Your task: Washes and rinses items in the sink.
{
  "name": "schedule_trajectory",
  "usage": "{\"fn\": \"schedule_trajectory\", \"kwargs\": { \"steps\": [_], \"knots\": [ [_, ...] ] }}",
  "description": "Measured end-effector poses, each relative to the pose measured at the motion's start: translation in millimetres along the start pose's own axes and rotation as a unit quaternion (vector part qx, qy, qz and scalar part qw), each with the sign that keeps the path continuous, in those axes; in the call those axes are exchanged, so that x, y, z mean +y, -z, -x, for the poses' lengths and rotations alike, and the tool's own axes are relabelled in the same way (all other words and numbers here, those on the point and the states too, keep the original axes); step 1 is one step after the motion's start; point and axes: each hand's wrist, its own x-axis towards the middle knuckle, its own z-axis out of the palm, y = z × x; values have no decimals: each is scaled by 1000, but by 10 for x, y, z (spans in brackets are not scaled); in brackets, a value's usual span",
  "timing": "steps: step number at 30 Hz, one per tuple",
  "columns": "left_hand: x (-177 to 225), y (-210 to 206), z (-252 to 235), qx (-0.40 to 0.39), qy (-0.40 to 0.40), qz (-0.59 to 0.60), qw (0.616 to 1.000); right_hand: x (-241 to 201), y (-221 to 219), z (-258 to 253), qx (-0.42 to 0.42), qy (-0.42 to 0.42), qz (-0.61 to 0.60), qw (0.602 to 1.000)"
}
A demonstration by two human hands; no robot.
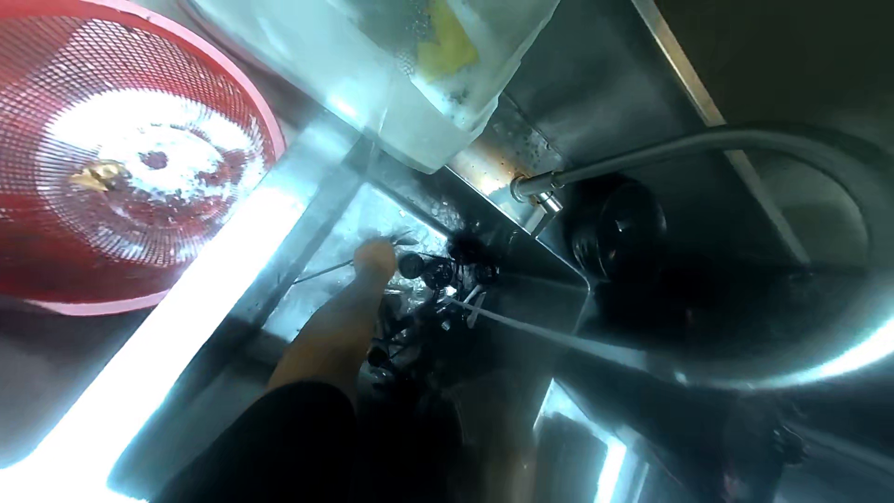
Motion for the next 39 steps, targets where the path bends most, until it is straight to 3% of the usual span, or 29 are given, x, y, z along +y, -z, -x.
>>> {"fn": "schedule_trajectory", "kwargs": {
  "steps": [3, 7, 11, 13, 15, 17, 19, 22, 24, 26, 30, 33, 37, 39],
  "knots": [
    [-130, 123, -86, -7, -18, 66, 998, 182, 37, 248, -15, 39, 134, 990],
    [-445, 551, -62, 38, -111, 255, 960, 452, 27, 467, 17, 232, 254, 939],
    [-602, 922, 119, 114, -154, 405, 894, 591, 42, 487, -1, 230, 277, 933],
    [-580, 913, 165, 174, -157, 396, 888, 575, 31, 468, 0, 227, 291, 929],
    [-543, 729, 252, 167, -134, 331, 919, 502, 53, 478, 4, 227, 293, 929],
    [-512, 396, 381, 87, -130, 213, 964, 483, 50, 468, 6, 226, 288, 931],
    [-497, -64, 530, -5, -184, 53, 982, 546, 23, 463, 15, 228, 291, 929],
    [-492, -576, 785, -51, -280, -139, 948, 555, 12, 459, 36, 239, 279, 929],
    [-471, -680, 836, -69, -310, -181, 931, 606, -11, 451, 49, 245, 275, 928],
    [-469, -772, 765, -39, -335, -190, 922, 632, -22, 449, 54, 245, 274, 928],
    [-277, -753, 731, -53, -284, -199, 937, 638, -25, 471, 48, 240, 276, 929],
    [-162, -626, 677, -16, -267, -191, 945, 641, -7, 442, 41, 236, 287, 927],
    [-128, -262, 607, 36, -169, -67, 983, 701, -15, 425, 57, 250, 282, 924],
    [-77, -137, 574, 16, -135, 30, 990, 691, 0, 451, 46, 245, 276, 928]
  ]
}}
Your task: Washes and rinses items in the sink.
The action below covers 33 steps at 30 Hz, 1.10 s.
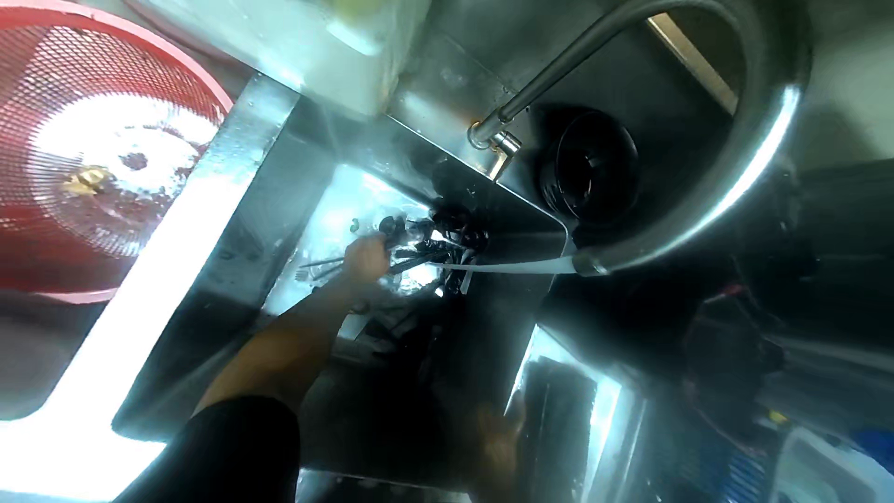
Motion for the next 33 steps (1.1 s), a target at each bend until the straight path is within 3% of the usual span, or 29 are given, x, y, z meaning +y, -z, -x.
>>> {"fn": "schedule_trajectory", "kwargs": {
  "steps": [4, 8, 13, 19, 25, 31, 33],
  "knots": [
    [286, -110, -95, 10, -5, 91, 996, -42, 79, -50, -12, -4, 7, 1000],
    [552, -604, -119, -10, -86, -41, 995, -24, 49, -28, -9, 3, 33, 999],
    [843, -868, -217, -15, 1, -97, 995, 43, -46, 24, 4, 18, 60, 998],
    [718, -864, -441, 94, -24, -102, 990, 56, -12, -9, -17, 10, 33, 999],
    [511, -793, -425, 103, -19, -116, 988, 64, -33, 4, -27, 28, 52, 998],
    [548, -857, -456, 53, -8, -84, 995, 50, -17, -7, -31, 28, 48, 998],
    [551, -733, -425, -7, 0, -59, 998, 59, 14, 4, -49, 29, 49, 997]
  ]
}}
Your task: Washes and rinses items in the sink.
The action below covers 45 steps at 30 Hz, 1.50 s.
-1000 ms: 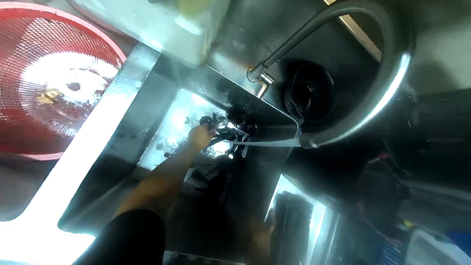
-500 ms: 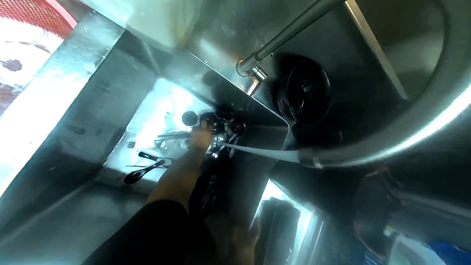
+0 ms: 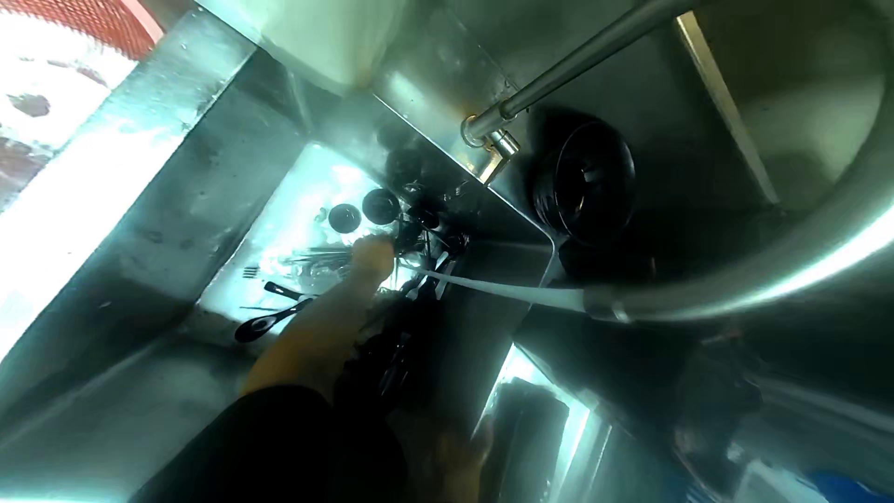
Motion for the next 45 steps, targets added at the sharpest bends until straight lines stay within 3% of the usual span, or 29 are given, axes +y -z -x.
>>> {"fn": "schedule_trajectory", "kwargs": {
  "steps": [3, 6, 10, 15, 18, 21, 24, 28, 31, 34, 36, 39, 41, 45],
  "knots": [
    [-135, 184, 32, -69, 12, 103, 992, -4, -9, 9, -23, -2, 0, 1000],
    [-178, 208, 14, -59, 51, 217, 973, -15, -92, 19, -2, 8, -1, 1000],
    [162, 44, -117, -45, 126, 322, 937, -14, -96, 12, 10, 0, 7, 1000],
    [859, -85, -106, -55, 200, 269, 940, 8, -5, -2, -13, 7, 8, 1000],
    [1075, 25, -9, -73, 221, 265, 936, 10, -20, -6, -7, 0, 4, 1000],
    [1045, -95, -158, -63, 189, 317, 927, 16, -28, 1, -4, -7, -8, 1000],
    [716, -261, -292, -68, 114, 417, 899, -11, 67, -39, -12, -12, -22, 1000],
    [357, -95, -32, -105, 96, 514, 846, -47, 66, -13, 2, -17, -20, 1000],
    [274, 180, 187, -91, 106, 499, 856, -66, 81, -11, -14, -29, -51, 998],
    [310, 447, 420, -64, 63, 475, 875, -104, 133, -24, -4, -30, -52, 998],
    [365, 602, 570, -77, 36, 529, 844, -146, 187, -31, -10, -33, -57, 998],
    [452, 744, 681, -121, 31, 627, 769, -170, 200, -27, -9, -41, -64, 997],
    [524, 824, 752, -134, 25, 650, 747, -186, 227, -34, -22, -51, -68, 996],
    [723, 991, 924, -162, -76, 570, 802, -156, 183, -42, 19, -43, -66, 997]
  ]
}}
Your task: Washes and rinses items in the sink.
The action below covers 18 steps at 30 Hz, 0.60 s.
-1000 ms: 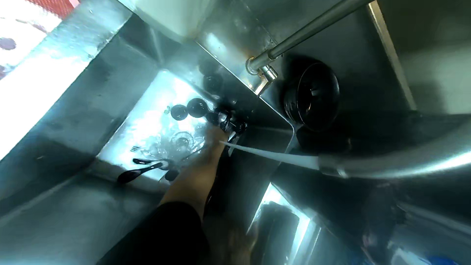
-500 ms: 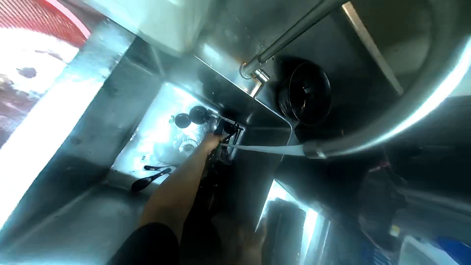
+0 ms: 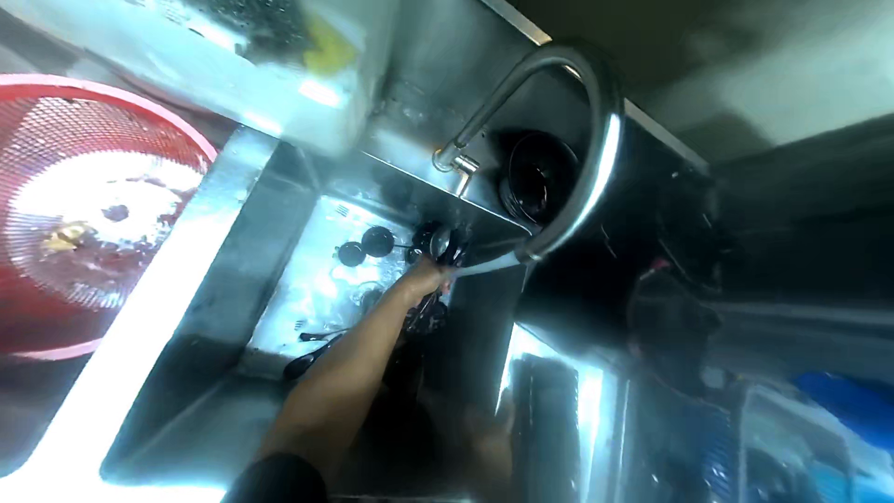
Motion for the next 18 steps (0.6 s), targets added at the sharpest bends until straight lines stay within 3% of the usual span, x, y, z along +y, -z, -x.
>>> {"fn": "schedule_trajectory", "kwargs": {
  "steps": [2, 4, 9, 12, 13, 15, 18],
  "knots": [
    [83, -54, 54, -31, -26, -61, 997, 20, -68, 20, 31, 6, 8, 999],
    [216, -144, 151, -26, 1, -129, 991, 60, -122, 22, 39, 13, 15, 999],
    [399, -220, 470, 18, -41, -202, 978, 75, -73, 37, -24, -8, -55, 998],
    [638, -258, 753, 28, -53, -386, 920, 149, 41, 67, -31, -36, -158, 986],
    [632, -237, 742, 63, -64, -402, 911, 176, 101, 80, -40, -62, -220, 973],
    [604, -134, 682, 126, -83, -400, 904, 202, 347, 106, -45, -136, -396, 907],
    [786, -202, 892, 76, -65, -512, 853, 239, 840, 328, 113, -157, -590, 784]
  ]
}}
